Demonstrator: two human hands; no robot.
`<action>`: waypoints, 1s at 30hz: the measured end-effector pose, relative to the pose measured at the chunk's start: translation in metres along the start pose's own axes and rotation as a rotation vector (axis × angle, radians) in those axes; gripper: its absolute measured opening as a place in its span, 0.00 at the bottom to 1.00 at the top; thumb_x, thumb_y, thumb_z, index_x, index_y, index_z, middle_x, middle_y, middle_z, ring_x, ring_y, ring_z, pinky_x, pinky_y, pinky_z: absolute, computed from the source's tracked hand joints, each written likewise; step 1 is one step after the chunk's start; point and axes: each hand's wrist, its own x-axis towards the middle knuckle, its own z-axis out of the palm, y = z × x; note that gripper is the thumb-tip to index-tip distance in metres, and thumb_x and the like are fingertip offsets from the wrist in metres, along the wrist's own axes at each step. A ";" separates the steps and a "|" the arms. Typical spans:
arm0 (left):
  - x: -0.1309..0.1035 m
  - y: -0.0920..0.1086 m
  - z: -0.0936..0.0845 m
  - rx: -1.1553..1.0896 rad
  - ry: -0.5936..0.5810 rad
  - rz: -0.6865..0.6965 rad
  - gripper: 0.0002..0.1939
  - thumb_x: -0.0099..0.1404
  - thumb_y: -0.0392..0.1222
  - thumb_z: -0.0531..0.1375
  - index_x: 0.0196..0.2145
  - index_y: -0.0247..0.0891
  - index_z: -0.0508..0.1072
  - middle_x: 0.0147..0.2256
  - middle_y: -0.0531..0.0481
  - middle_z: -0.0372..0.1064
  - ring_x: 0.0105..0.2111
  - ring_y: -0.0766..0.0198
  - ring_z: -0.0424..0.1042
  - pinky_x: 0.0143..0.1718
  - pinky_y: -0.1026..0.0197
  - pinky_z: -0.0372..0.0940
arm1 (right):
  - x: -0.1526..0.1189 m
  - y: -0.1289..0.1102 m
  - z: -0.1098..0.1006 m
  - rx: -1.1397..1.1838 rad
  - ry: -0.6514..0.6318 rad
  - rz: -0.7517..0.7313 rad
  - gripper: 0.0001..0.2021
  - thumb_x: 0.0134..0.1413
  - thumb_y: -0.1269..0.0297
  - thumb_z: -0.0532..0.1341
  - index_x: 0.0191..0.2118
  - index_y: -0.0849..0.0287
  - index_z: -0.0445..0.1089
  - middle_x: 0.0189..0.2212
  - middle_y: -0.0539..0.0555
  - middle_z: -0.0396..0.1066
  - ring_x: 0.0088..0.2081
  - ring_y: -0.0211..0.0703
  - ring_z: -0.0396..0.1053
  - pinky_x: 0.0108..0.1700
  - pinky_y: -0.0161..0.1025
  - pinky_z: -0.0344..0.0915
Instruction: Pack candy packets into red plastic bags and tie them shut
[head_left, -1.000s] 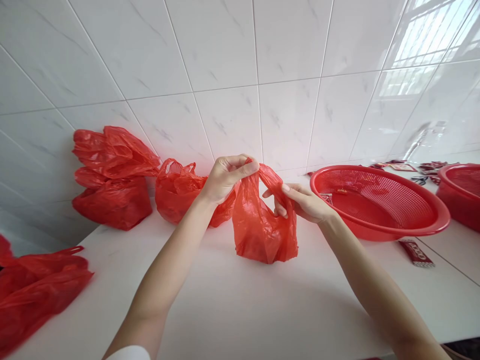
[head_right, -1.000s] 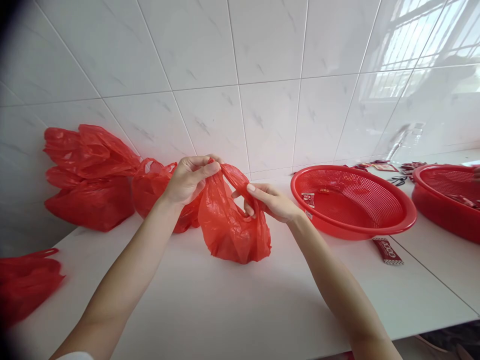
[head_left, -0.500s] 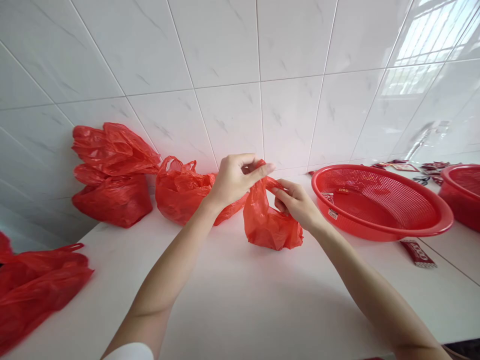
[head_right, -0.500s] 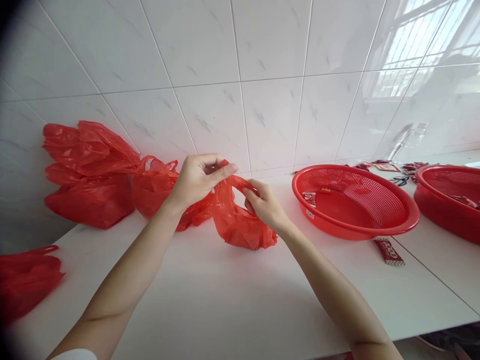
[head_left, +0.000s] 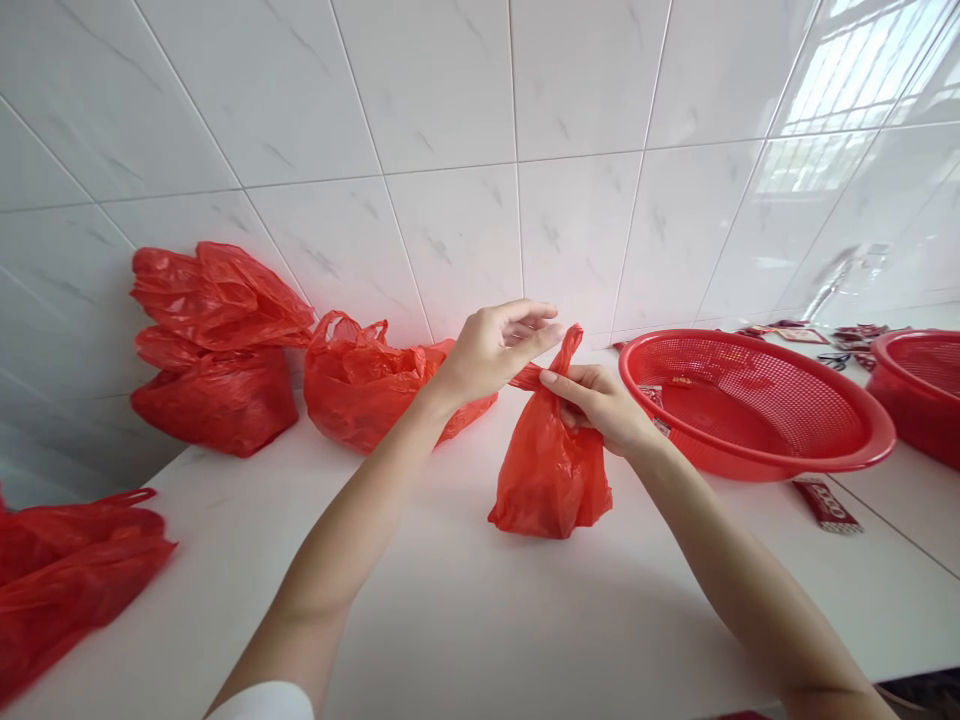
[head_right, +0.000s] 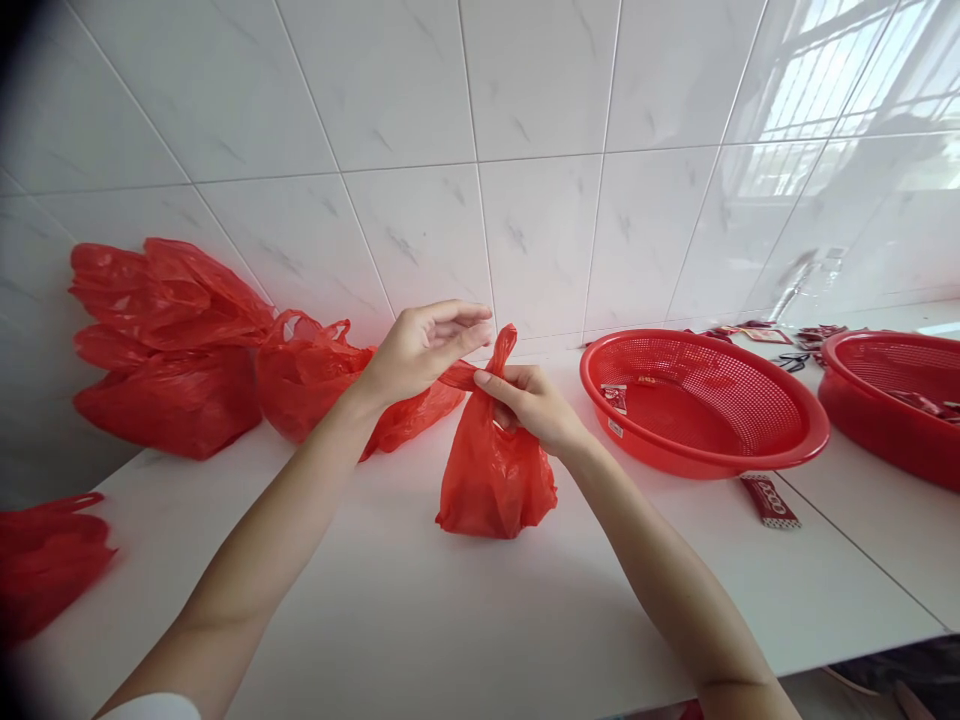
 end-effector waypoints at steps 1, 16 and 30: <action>-0.003 -0.003 -0.003 0.011 0.017 -0.016 0.19 0.61 0.55 0.68 0.44 0.39 0.80 0.45 0.44 0.79 0.45 0.55 0.77 0.48 0.56 0.70 | 0.001 -0.001 -0.001 0.014 0.004 0.011 0.25 0.52 0.44 0.68 0.20 0.57 0.63 0.13 0.44 0.58 0.16 0.30 0.51 0.20 0.35 0.44; -0.065 -0.016 0.018 0.256 -0.123 0.329 0.10 0.65 0.33 0.61 0.33 0.44 0.82 0.36 0.48 0.80 0.37 0.59 0.77 0.43 0.57 0.70 | 0.006 0.002 -0.009 0.207 -0.040 0.108 0.14 0.50 0.54 0.71 0.34 0.62 0.78 0.17 0.46 0.67 0.18 0.32 0.60 0.24 0.34 0.62; -0.047 -0.043 0.017 -0.471 -0.143 -0.176 0.22 0.60 0.47 0.67 0.52 0.41 0.74 0.40 0.46 0.78 0.41 0.56 0.77 0.49 0.52 0.68 | -0.001 -0.009 -0.011 0.076 -0.118 0.038 0.13 0.54 0.55 0.70 0.32 0.62 0.77 0.24 0.51 0.75 0.23 0.37 0.73 0.30 0.35 0.69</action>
